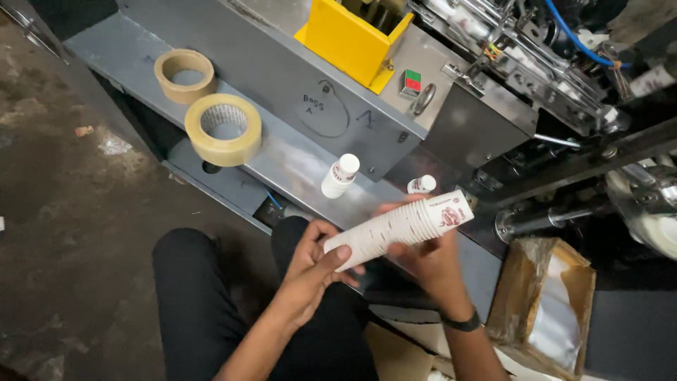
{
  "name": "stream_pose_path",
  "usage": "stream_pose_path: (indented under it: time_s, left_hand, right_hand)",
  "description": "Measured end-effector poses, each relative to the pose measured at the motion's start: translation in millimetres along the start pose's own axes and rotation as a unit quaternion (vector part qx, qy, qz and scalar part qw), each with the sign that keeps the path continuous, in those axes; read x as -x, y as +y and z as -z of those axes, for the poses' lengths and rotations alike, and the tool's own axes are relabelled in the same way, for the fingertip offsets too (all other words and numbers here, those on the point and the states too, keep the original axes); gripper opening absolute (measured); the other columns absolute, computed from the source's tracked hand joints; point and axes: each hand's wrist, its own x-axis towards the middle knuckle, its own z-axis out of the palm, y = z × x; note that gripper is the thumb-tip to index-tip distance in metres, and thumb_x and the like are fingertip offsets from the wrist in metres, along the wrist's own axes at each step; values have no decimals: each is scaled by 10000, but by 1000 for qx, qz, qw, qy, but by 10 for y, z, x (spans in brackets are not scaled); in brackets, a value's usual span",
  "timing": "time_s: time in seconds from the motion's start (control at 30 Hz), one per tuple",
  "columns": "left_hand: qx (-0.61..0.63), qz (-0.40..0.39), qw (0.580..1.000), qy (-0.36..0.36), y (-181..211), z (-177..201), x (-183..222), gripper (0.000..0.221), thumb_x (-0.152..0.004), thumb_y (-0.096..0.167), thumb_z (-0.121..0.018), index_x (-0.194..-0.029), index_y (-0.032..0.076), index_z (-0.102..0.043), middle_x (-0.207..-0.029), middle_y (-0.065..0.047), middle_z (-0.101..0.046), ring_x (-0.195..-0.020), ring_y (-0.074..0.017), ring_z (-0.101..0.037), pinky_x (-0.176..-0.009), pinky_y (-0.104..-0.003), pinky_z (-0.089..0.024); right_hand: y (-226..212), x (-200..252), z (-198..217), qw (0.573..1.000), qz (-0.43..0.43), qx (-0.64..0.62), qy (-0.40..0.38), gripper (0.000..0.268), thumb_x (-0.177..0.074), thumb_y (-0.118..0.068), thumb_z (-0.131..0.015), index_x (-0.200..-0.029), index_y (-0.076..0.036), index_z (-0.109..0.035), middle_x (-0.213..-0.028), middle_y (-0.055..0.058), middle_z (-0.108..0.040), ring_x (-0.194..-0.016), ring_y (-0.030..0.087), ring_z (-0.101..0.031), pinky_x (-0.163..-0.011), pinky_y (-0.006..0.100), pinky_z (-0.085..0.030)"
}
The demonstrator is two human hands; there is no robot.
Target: The person is seen picking up small white bottles from a surface and placing them inside plastic bags.
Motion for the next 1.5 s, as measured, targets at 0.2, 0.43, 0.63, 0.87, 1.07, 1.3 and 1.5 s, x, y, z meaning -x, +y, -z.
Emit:
stream_pose_path:
  time_s: [0.2,0.43,0.63,0.87,1.07,1.3,1.5]
  left_hand:
    - [65,77,995,-27,-81,8,-45,374,-942,292,-692,-1172,72,-495,-1008,-155,-700,-785,-214,-727,-600,-331,-612]
    - [-12,15,999,47,-223,158,-82,401,-886,264,-755,-1157,79,-523,-1042,-82,-703,-891,-174,-716,-722,-310,-575]
    - [-67,3,983,174,-267,399,-60,354,-871,268,-752,-1100,97,-542,-1010,-65,-726,-850,-149,-699,-724,-283,-518]
    - [-66,3,987,144,-274,421,28,361,-872,269,-767,-1099,90,-551,-980,-54,-691,-835,-136,-671,-707,-287,-494]
    - [-87,40,986,140,-201,348,53,400,-852,317,-773,-1107,109,-546,-979,-43,-695,-837,-127,-677,-729,-285,-502]
    - [-92,30,987,127,-254,353,75,392,-862,319,-769,-1105,108,-546,-965,-46,-707,-825,-132,-669,-715,-283,-491]
    - [-53,8,991,124,-252,298,64,367,-915,292,-713,-1158,93,-523,-972,-82,-708,-819,-164,-681,-693,-299,-519]
  right_hand:
    - [40,-42,-158,993,-82,1,-83,600,-872,-61,-765,-1387,-25,-461,-1315,151,-698,-1220,241,-682,-1040,400,-551]
    - [219,-189,-136,994,-49,97,-29,569,-905,-122,-758,-1371,-20,-450,-1266,141,-716,-1167,223,-690,-1033,369,-539]
    - [489,-464,-255,959,8,283,7,570,-869,-189,-801,-1317,4,-507,-1222,159,-701,-1116,245,-716,-964,379,-566]
    - [478,-509,-380,950,3,311,6,581,-890,-208,-784,-1357,-13,-499,-1227,154,-675,-1139,267,-711,-946,383,-586]
    - [367,-537,-324,946,80,313,12,594,-906,-165,-776,-1398,-1,-487,-1313,191,-643,-1186,288,-676,-992,385,-564]
    - [221,-507,-272,953,88,287,46,584,-918,-104,-778,-1414,-14,-483,-1319,156,-642,-1193,235,-683,-1009,360,-577]
    - [264,-188,-265,967,112,219,65,511,-963,-72,-724,-1385,-14,-443,-1315,147,-584,-1209,208,-616,-1054,356,-522]
